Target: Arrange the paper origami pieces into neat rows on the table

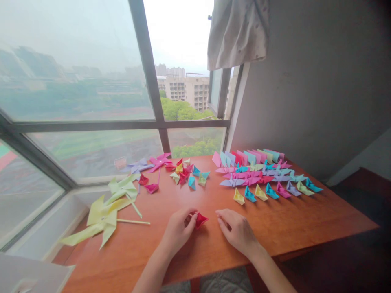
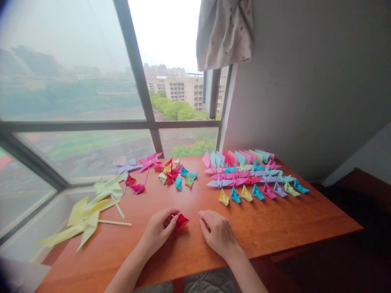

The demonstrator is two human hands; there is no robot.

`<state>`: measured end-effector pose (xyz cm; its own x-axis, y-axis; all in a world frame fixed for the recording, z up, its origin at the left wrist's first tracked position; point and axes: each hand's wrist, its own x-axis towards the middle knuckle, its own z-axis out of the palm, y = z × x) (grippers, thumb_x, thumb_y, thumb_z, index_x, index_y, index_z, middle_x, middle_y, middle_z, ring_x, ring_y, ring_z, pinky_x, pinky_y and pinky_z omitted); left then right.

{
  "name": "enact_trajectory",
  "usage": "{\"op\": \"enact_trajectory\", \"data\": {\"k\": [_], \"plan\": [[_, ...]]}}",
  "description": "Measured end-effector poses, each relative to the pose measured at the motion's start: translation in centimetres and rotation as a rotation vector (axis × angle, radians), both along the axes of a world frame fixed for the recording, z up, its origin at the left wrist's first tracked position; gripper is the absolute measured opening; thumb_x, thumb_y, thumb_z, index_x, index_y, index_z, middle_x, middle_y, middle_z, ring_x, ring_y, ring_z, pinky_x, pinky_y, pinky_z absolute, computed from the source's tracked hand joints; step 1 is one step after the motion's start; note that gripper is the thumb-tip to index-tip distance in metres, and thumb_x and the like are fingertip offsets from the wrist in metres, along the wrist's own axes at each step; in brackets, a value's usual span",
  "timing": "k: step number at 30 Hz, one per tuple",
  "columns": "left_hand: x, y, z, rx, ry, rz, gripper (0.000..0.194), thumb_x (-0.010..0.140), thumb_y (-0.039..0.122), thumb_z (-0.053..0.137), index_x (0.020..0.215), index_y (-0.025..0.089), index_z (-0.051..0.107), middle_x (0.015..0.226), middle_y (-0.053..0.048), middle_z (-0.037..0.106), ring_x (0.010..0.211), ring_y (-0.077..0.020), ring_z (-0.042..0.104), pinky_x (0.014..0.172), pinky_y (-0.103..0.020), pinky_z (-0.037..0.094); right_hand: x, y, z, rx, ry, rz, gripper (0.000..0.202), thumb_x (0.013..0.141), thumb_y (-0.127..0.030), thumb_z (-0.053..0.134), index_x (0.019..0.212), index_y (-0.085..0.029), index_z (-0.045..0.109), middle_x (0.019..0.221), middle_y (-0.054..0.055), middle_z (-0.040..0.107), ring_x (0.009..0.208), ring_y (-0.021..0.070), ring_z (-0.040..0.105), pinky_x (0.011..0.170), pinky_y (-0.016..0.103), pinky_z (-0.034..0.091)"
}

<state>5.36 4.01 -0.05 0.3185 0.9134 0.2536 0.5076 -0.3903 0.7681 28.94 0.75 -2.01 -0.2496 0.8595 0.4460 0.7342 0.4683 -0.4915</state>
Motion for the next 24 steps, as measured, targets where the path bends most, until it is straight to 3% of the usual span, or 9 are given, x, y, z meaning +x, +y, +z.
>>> {"op": "enact_trajectory", "data": {"k": [7,12,19,24], "plan": [[0.3,0.0,0.2,-0.065,-0.085,-0.007,0.020,0.091,0.028,0.055,0.096,0.016,0.070,0.084,-0.007,0.075,0.070,-0.0166,0.070,0.064,-0.023,0.053,0.0,-0.4,0.3,0.016,0.014,0.026,0.030,0.094,-0.023,0.049,0.122,-0.019,0.058,0.097,0.007,0.070,0.081,0.0181,0.065,0.076,0.031,0.052],[0.6,-0.5,0.4,-0.076,-0.106,-0.083,0.018,0.091,0.027,0.055,0.095,0.016,0.069,0.084,-0.007,0.074,0.071,-0.0161,0.069,0.064,-0.022,0.053,-0.6,-1.1,0.6,-0.079,0.116,0.091,0.035,0.092,-0.028,0.056,0.127,-0.021,0.055,0.095,0.004,0.069,0.069,0.0137,0.061,0.070,0.028,0.052],[0.6,-0.8,1.1,-0.118,-0.147,-0.162,0.019,0.092,0.027,0.053,0.097,0.017,0.068,0.086,-0.007,0.074,0.071,-0.0151,0.068,0.065,-0.022,0.054,-2.1,-1.6,1.1,-0.058,0.167,0.179,0.025,0.091,-0.023,0.056,0.115,-0.022,0.061,0.090,0.003,0.069,0.078,0.0149,0.063,0.071,0.026,0.049],[0.8,-1.2,1.7,-0.178,-0.133,-0.203,0.019,0.091,0.027,0.054,0.095,0.017,0.069,0.082,-0.006,0.073,0.070,-0.0154,0.068,0.063,-0.022,0.054,-2.5,-2.2,1.4,-0.059,0.169,0.184,0.018,0.092,-0.025,0.055,0.107,-0.022,0.063,0.084,0.003,0.067,0.074,0.0144,0.062,0.069,0.025,0.047]]}}
